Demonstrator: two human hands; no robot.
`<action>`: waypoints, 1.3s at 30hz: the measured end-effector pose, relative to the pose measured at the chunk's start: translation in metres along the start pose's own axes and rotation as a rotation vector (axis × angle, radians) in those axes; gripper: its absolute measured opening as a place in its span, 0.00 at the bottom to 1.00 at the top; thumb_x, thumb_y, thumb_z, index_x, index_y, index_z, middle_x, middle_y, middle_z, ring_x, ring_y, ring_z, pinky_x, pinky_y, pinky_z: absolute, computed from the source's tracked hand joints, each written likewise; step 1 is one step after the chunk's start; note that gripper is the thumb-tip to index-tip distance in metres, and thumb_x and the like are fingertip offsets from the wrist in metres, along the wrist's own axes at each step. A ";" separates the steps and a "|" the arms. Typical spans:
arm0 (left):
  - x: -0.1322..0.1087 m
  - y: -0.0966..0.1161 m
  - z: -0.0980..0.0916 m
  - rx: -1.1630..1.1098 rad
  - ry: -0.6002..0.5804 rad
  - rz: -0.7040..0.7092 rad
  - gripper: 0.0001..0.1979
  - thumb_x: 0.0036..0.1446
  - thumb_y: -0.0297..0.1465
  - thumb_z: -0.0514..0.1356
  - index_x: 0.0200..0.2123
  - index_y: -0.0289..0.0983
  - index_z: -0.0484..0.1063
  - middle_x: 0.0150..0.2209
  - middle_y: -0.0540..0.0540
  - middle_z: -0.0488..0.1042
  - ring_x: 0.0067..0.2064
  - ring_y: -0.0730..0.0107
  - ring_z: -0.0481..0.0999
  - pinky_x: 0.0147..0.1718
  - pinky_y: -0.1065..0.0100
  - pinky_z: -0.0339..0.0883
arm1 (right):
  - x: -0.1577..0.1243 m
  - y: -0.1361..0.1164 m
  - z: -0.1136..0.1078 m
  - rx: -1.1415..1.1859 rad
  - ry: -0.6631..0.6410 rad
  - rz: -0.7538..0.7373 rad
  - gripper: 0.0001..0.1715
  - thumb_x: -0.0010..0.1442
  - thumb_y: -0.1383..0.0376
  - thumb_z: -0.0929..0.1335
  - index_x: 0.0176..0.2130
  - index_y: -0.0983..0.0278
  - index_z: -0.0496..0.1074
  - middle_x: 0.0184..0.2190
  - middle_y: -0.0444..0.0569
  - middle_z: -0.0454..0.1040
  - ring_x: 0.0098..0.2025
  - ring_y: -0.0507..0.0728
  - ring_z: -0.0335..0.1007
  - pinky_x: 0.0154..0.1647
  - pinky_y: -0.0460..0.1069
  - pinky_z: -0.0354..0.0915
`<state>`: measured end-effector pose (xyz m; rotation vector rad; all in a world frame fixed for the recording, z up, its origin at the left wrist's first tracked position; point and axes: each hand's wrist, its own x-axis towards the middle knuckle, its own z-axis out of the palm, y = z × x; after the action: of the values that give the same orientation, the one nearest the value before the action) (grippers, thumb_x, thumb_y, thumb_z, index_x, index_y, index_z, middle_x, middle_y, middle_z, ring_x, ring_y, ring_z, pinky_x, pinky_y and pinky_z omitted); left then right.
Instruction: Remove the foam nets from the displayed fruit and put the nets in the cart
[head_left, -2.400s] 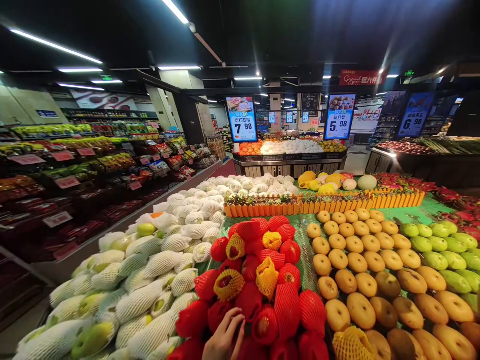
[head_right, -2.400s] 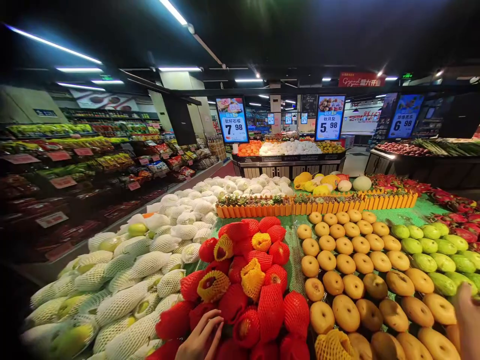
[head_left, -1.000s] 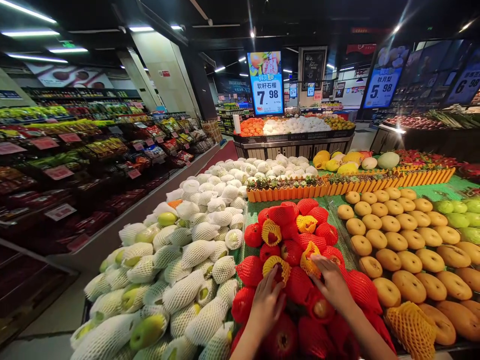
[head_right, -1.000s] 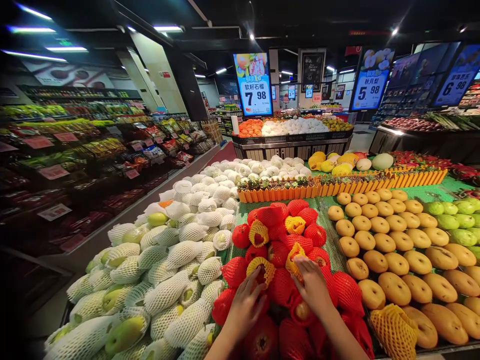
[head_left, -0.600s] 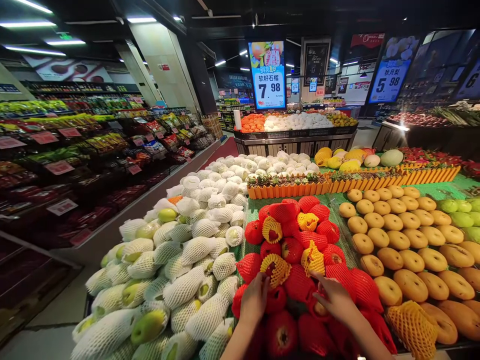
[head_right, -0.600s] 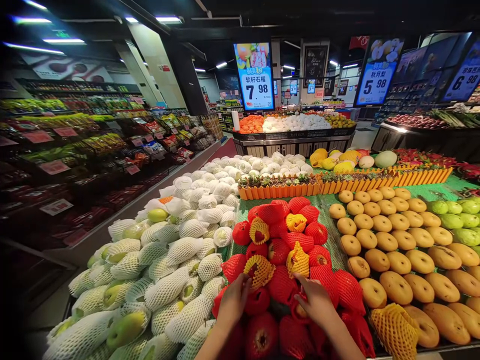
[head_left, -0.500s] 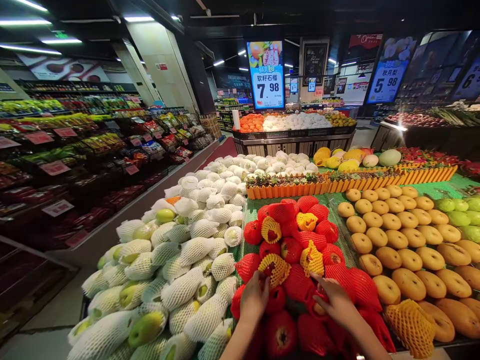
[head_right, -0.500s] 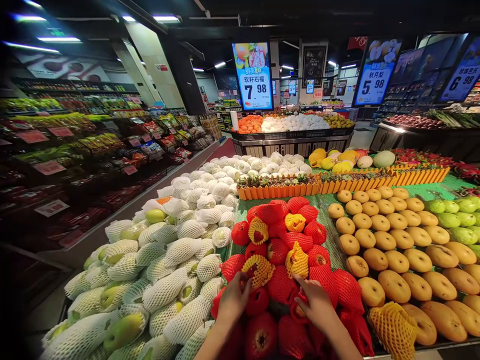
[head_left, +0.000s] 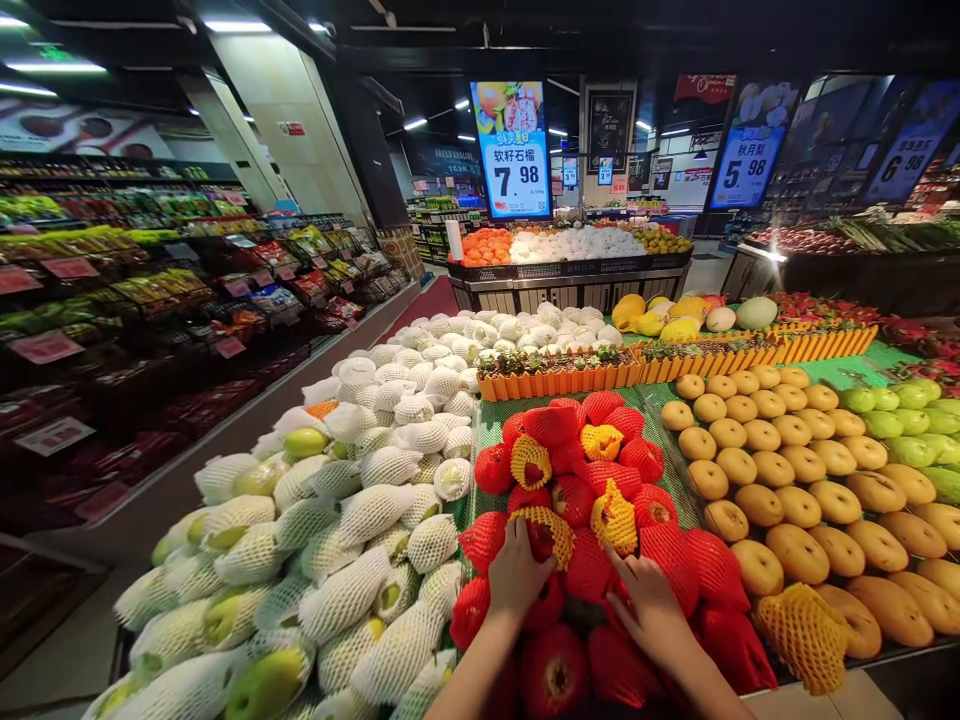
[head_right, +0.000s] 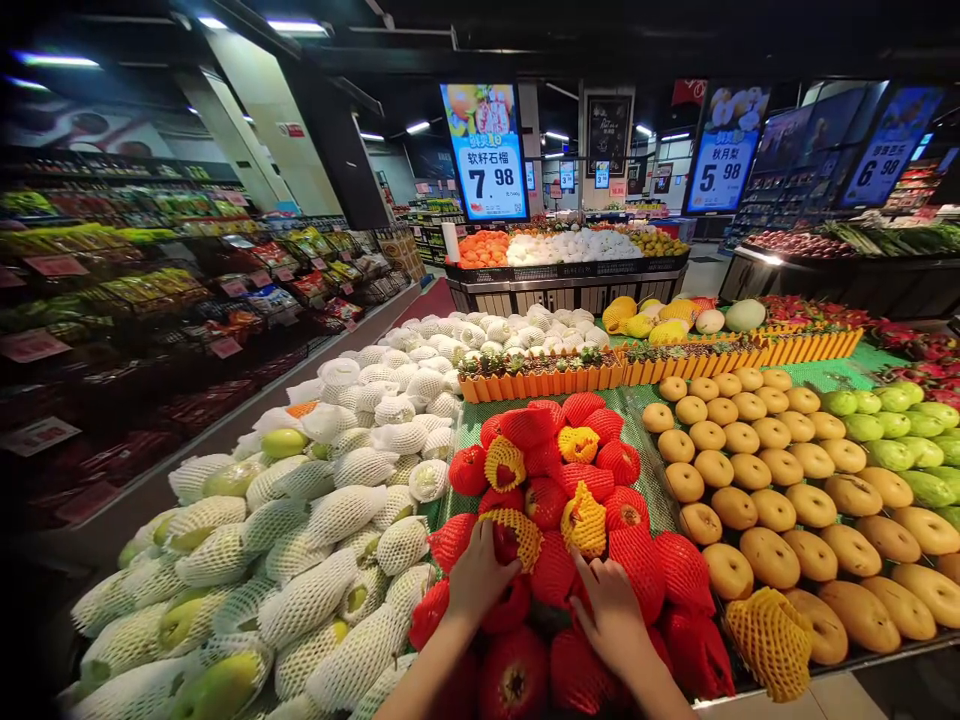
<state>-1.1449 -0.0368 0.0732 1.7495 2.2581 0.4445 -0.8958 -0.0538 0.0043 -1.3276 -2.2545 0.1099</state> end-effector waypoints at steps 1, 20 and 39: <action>-0.001 0.000 0.001 -0.008 0.000 -0.006 0.34 0.60 0.36 0.65 0.67 0.36 0.61 0.68 0.31 0.69 0.60 0.47 0.80 0.47 0.62 0.74 | -0.001 0.000 0.004 -0.015 0.023 -0.012 0.31 0.71 0.62 0.64 0.71 0.58 0.67 0.45 0.54 0.80 0.45 0.65 0.75 0.50 0.59 0.71; -0.009 0.003 0.018 -0.064 0.065 -0.096 0.31 0.62 0.41 0.65 0.61 0.30 0.61 0.62 0.25 0.71 0.61 0.42 0.78 0.45 0.60 0.75 | 0.005 -0.008 0.021 -0.043 0.196 -0.034 0.29 0.71 0.66 0.64 0.69 0.64 0.65 0.37 0.47 0.76 0.40 0.60 0.70 0.47 0.56 0.65; -0.006 -0.003 0.028 -0.136 0.128 -0.095 0.32 0.58 0.39 0.68 0.60 0.35 0.60 0.66 0.25 0.68 0.63 0.42 0.78 0.50 0.58 0.75 | 0.005 -0.006 0.025 -0.011 0.237 -0.045 0.32 0.70 0.66 0.67 0.70 0.63 0.64 0.36 0.46 0.77 0.39 0.60 0.72 0.46 0.57 0.67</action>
<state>-1.1354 -0.0409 0.0463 1.5824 2.3248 0.6905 -0.9142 -0.0484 -0.0136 -1.2251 -2.0854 -0.0727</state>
